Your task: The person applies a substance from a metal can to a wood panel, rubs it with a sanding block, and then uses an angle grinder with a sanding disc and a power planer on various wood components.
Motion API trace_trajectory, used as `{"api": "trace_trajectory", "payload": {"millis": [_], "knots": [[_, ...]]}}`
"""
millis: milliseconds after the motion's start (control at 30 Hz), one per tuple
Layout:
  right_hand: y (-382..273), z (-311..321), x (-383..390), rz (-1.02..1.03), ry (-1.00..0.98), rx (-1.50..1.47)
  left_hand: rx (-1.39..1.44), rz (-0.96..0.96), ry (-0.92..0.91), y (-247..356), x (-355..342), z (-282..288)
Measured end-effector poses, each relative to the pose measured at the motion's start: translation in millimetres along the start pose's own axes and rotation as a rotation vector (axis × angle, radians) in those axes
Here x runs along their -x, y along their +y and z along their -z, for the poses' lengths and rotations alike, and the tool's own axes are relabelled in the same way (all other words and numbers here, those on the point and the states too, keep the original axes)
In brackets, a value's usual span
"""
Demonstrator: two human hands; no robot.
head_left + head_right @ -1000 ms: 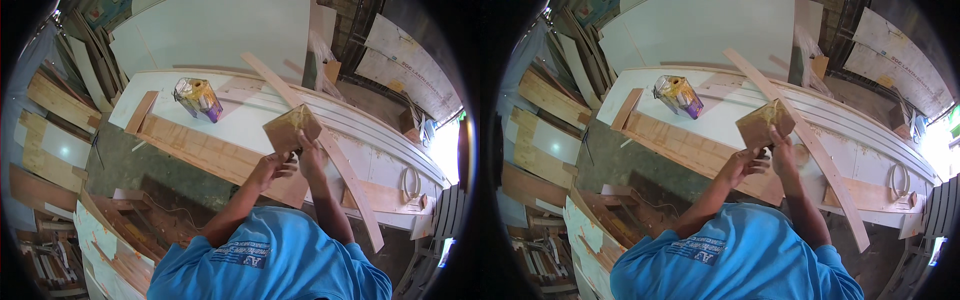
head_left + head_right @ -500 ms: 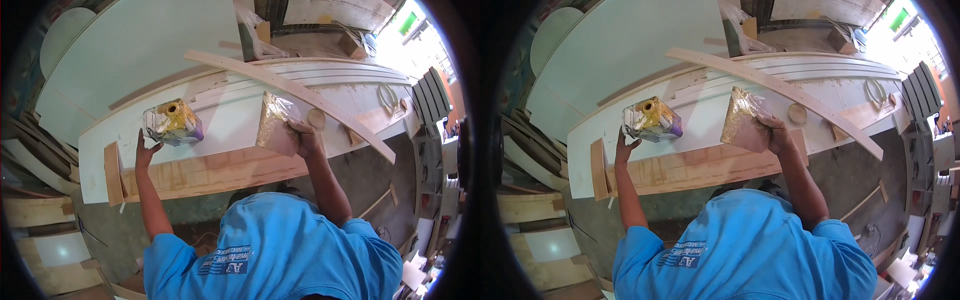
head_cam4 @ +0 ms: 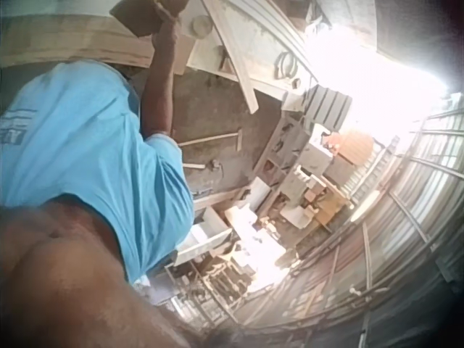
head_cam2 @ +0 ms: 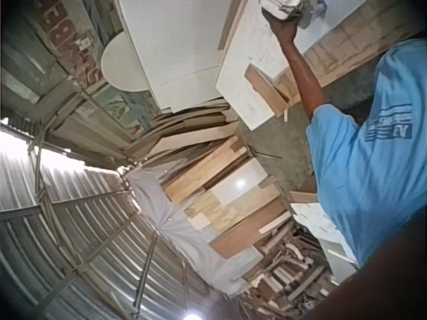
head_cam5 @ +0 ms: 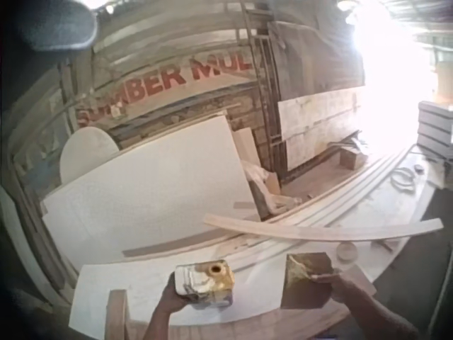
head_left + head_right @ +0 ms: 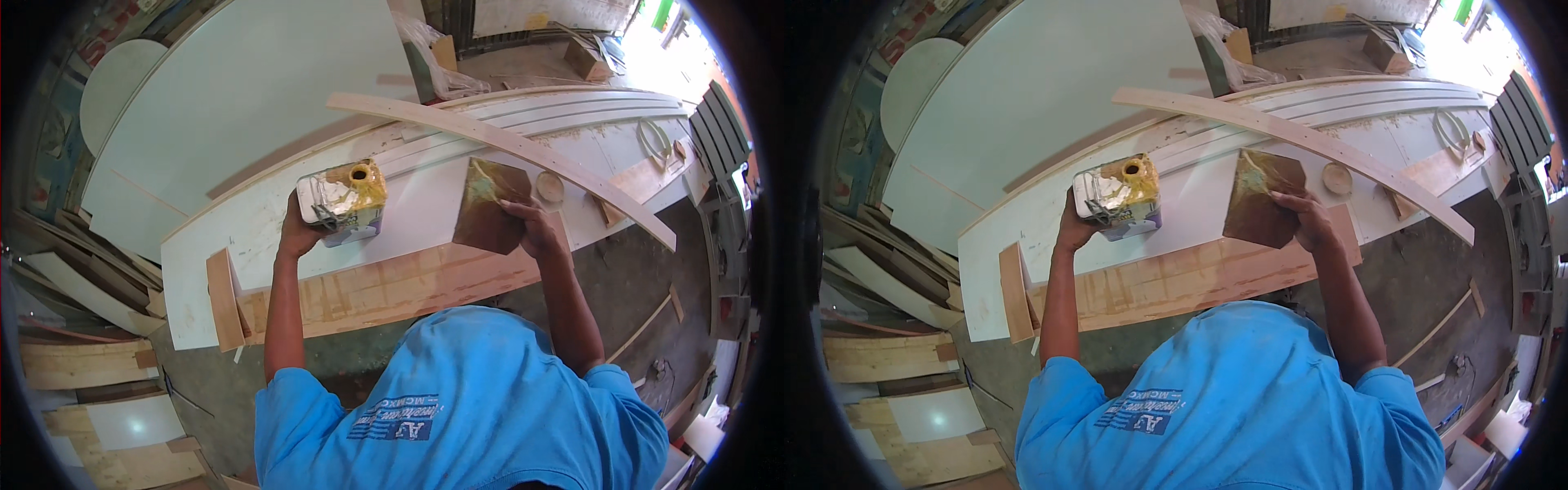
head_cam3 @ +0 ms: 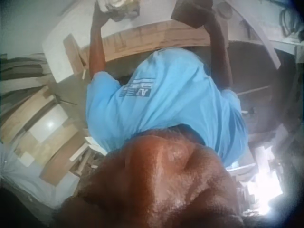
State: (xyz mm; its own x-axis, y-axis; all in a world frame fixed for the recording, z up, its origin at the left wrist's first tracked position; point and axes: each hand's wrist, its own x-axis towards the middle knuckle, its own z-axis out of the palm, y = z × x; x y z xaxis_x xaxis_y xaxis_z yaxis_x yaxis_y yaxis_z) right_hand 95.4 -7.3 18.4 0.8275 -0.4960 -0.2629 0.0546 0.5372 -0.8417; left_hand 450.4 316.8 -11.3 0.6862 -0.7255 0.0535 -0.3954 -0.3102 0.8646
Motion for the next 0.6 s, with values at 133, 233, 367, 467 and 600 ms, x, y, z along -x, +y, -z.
{"api": "trace_trajectory", "payload": {"millis": [133, 233, 367, 467, 600], "knots": [[-9.5, 0.7, -34.5, -0.057, -0.061, 0.018, -0.221, -0.140, 0.061, 55.1, -23.9, -26.5], [-10.5, 6.9, -66.0, -0.144, -0.120, -0.029, -0.388, -0.254, 0.049, 85.3, -37.5, -50.5], [4.9, 42.5, -104.0, -0.180, -0.058, 0.059, -0.286, -0.239, -0.043, 96.3, -50.7, -85.0], [19.9, 62.3, -112.8, -0.232, -0.025, 0.032, -0.470, -0.301, -0.083, 111.8, -56.7, -103.4], [32.0, 87.4, -111.7, -0.311, -0.040, -0.035, -0.568, -0.314, -0.152, 131.1, -58.2, -122.9]]}}
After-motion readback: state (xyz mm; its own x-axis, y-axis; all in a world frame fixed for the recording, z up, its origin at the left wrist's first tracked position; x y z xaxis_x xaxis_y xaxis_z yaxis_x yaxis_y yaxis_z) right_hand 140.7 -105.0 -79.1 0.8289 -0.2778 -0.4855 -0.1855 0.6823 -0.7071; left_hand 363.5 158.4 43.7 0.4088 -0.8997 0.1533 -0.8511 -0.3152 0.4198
